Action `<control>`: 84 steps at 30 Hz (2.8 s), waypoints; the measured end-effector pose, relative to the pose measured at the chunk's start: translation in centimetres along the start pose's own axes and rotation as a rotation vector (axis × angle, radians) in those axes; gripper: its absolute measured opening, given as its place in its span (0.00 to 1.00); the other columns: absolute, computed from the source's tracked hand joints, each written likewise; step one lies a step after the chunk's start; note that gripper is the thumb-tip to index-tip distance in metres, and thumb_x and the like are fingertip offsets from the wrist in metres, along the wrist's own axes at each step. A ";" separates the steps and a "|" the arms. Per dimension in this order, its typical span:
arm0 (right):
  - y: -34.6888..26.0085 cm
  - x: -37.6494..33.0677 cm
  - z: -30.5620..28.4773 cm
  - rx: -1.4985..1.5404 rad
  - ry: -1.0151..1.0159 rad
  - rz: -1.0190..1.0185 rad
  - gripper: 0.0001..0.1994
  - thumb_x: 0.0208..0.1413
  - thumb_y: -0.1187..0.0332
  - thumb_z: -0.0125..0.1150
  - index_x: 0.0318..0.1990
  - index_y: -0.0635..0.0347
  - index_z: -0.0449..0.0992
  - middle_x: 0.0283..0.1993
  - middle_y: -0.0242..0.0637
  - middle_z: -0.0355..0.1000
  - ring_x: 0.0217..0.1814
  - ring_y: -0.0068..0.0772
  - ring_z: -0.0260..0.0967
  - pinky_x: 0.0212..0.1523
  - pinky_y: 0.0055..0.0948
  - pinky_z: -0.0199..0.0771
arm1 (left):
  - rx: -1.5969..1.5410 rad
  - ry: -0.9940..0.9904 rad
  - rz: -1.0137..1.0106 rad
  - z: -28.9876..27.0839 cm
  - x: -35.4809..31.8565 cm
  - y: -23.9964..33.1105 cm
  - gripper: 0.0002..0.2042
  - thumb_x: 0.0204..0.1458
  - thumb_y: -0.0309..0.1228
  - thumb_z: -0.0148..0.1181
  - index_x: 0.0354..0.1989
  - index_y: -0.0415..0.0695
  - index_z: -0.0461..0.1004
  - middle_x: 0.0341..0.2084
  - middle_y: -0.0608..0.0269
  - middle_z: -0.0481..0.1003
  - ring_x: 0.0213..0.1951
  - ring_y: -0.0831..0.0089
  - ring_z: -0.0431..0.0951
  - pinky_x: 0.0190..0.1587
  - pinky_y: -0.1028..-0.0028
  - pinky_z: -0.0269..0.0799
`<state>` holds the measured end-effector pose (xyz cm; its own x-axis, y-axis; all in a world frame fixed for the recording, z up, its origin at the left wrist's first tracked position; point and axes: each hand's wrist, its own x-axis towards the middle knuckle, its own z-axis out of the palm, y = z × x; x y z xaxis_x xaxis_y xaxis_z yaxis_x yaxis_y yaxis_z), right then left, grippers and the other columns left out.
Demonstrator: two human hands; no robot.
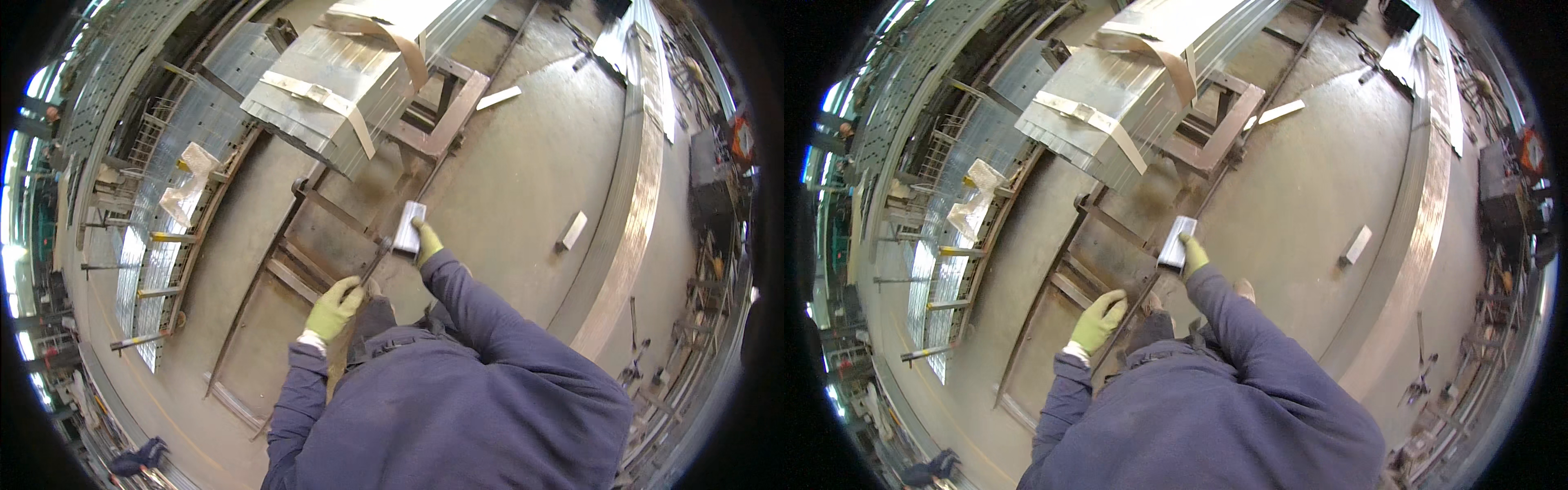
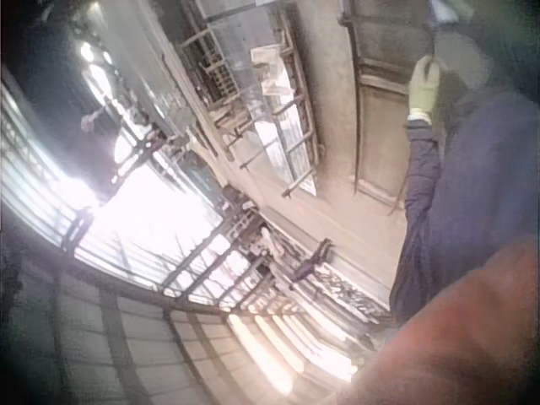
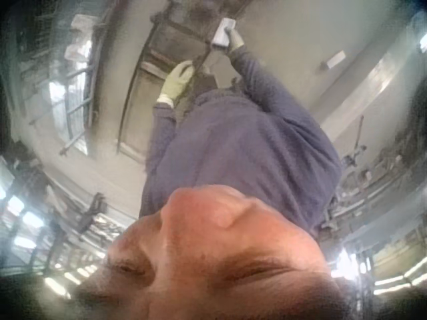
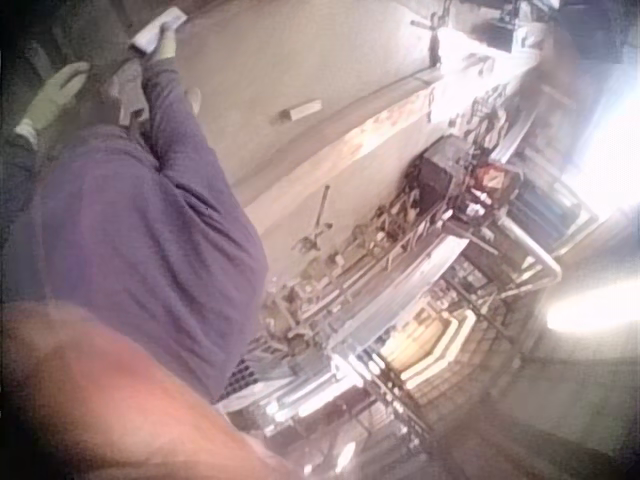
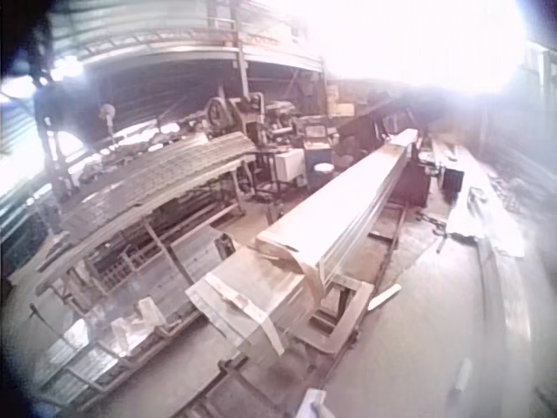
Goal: The person walks through a metal fabrication workshop, picks up a stack of corrugated metal sheets, and carries them to a workbench. They then handle several small metal pieces, placing them into a grid-like metal tray.
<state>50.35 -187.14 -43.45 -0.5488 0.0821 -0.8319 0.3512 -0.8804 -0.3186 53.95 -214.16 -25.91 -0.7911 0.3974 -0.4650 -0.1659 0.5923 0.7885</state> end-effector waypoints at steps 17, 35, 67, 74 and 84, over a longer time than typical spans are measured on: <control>0.2 14.5 15.8 0.167 -0.015 -0.049 0.17 0.69 0.52 0.56 0.50 0.53 0.81 0.47 0.42 0.83 0.44 0.46 0.81 0.46 0.43 0.79 | 0.595 -0.383 -0.426 -17.2 -20.0 -31.4 0.22 0.68 0.45 0.53 0.57 0.40 0.80 0.55 0.40 0.80 0.60 0.44 0.78 0.64 0.55 0.71; -6.2 8.5 14.1 0.252 -0.032 0.061 0.16 0.69 0.50 0.59 0.57 0.44 0.77 0.50 0.35 0.83 0.52 0.43 0.82 0.53 0.50 0.80 | 0.425 -0.354 -0.472 -15.6 -14.2 -27.4 0.21 0.69 0.43 0.55 0.59 0.38 0.79 0.56 0.41 0.80 0.60 0.50 0.79 0.62 0.59 0.72; -5.0 -2.3 20.5 -0.355 0.044 -0.819 0.43 0.72 0.55 0.60 0.83 0.62 0.42 0.68 0.47 0.67 0.67 0.40 0.68 0.64 0.39 0.74 | 0.057 -0.008 -0.552 -10.0 -14.2 -29.5 0.27 0.66 0.50 0.53 0.58 0.38 0.80 0.56 0.40 0.80 0.61 0.46 0.78 0.66 0.57 0.70; -8.3 -5.3 20.0 -0.537 -0.045 -0.848 0.39 0.71 0.63 0.61 0.83 0.51 0.46 0.72 0.42 0.64 0.67 0.39 0.67 0.63 0.39 0.74 | -0.010 -0.009 -0.538 -6.2 -13.9 -34.7 0.25 0.63 0.47 0.55 0.53 0.36 0.80 0.53 0.38 0.80 0.54 0.45 0.79 0.58 0.56 0.74; -14.7 -17.6 43.2 -1.947 -0.283 -1.451 0.36 0.72 0.62 0.58 0.79 0.69 0.53 0.70 0.64 0.70 0.67 0.51 0.75 0.63 0.42 0.76 | -0.445 0.096 -0.735 2.2 -16.5 -40.8 0.30 0.62 0.51 0.55 0.55 0.33 0.80 0.51 0.36 0.82 0.56 0.47 0.81 0.59 0.58 0.73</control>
<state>22.07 -195.80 -4.53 -0.9608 -0.2035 0.1882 -0.2636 0.8809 -0.3931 75.05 -243.31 -51.28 -0.4357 -0.0516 -0.8986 -0.8543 0.3381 0.3948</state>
